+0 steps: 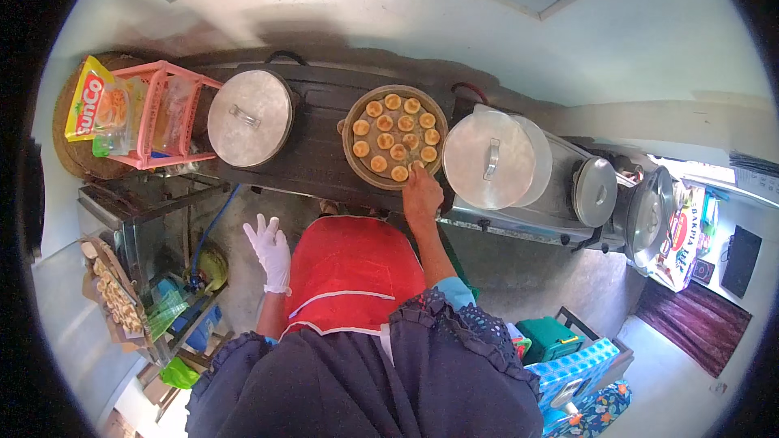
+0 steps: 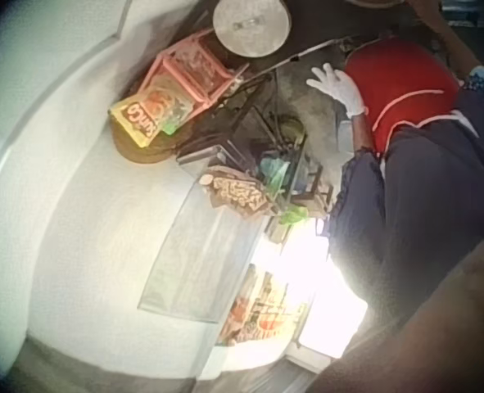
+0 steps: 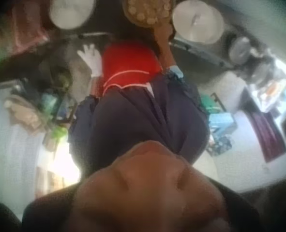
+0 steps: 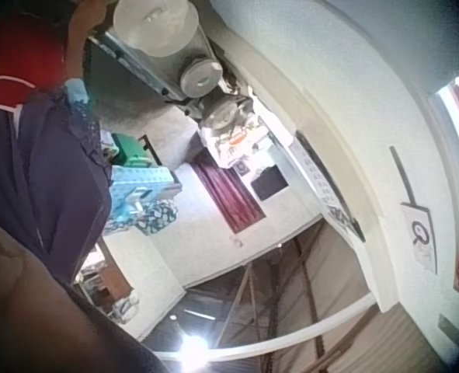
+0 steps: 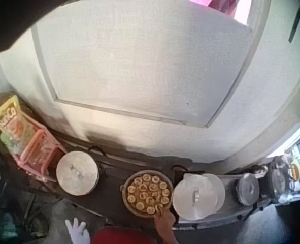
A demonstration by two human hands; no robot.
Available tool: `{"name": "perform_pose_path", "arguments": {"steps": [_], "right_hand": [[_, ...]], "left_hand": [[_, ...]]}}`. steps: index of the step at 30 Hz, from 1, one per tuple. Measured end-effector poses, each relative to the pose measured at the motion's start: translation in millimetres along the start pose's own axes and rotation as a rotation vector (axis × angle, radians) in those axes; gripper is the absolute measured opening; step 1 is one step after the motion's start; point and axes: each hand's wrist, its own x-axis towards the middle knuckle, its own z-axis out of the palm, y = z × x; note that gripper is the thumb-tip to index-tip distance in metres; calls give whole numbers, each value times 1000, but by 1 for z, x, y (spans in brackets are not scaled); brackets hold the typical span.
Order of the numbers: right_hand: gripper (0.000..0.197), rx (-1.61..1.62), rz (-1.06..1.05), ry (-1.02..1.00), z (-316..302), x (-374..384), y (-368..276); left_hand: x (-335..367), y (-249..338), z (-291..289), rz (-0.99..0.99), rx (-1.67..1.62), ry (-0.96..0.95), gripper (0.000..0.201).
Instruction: The person shapes dough into balls by hand, places them into a circular baking pan on a stove, covers the pan with a lid, and then uses a spatula to transfer the cooked pastries onto a paper-lined tray.
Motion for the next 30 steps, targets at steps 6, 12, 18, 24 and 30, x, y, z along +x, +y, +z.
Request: {"name": "perform_pose_path", "arguments": {"steps": [6,12,18,24,30], "right_hand": [[16,-39,-87,-38,-2,-4,10],[11,62,-270,47,-2,-17,-8],[19,-190,-248,-181,17,-30,2],[22,-90,-245,-100,10,-37,3],[22,-56,-110,19,-9,-48,17]], "left_hand": [[1,8,6,7,-32,-28,36],[-1,6,5,8,36,-33,35],[0,14,7,28,75,-43,36],[-2,11,5,-1,17,-32,35],[-1,8,6,-2,12,-56,34]]}}
